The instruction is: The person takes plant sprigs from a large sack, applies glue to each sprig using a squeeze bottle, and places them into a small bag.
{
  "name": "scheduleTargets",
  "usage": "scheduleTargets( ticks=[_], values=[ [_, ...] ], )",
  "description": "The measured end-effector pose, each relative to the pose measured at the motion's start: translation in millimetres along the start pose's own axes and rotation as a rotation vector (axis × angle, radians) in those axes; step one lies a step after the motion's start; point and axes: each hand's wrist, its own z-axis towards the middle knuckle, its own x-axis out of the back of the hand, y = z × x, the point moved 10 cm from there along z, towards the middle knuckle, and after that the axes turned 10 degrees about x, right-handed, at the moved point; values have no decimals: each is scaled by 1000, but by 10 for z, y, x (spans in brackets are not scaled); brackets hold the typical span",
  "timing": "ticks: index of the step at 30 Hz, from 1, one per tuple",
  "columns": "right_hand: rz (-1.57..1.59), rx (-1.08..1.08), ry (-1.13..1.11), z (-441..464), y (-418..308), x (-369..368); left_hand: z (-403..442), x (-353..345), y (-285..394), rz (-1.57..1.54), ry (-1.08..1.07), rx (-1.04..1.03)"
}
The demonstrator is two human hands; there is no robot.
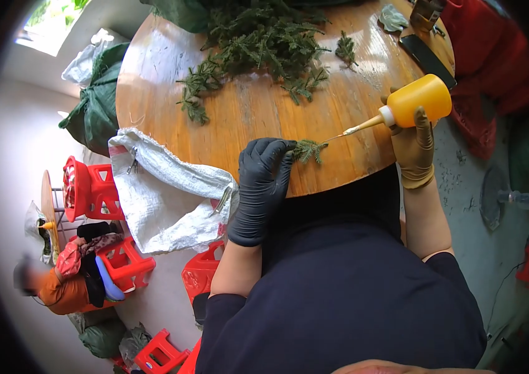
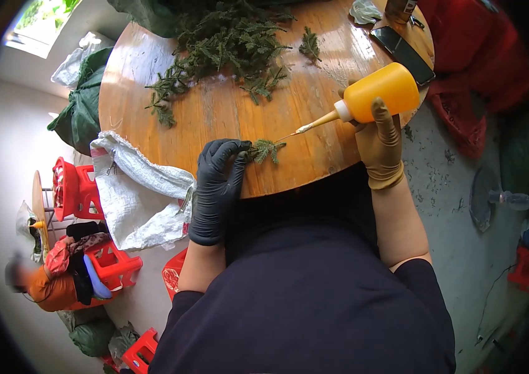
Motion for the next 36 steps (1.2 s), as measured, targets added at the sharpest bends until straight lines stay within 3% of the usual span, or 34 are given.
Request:
scheduleTargets(
  ticks=[9, 20, 36],
  values=[
    [-115, -14, 31, -214, 57, -197, 41, -58, -90, 19, -55, 65],
    [-301, 40, -173, -274, 160, -613, 47, -52, -104, 29, -70, 73],
    [-245, 85, -64, -147, -5, -184, 40, -92, -109, 64, -60, 35]
  ],
)
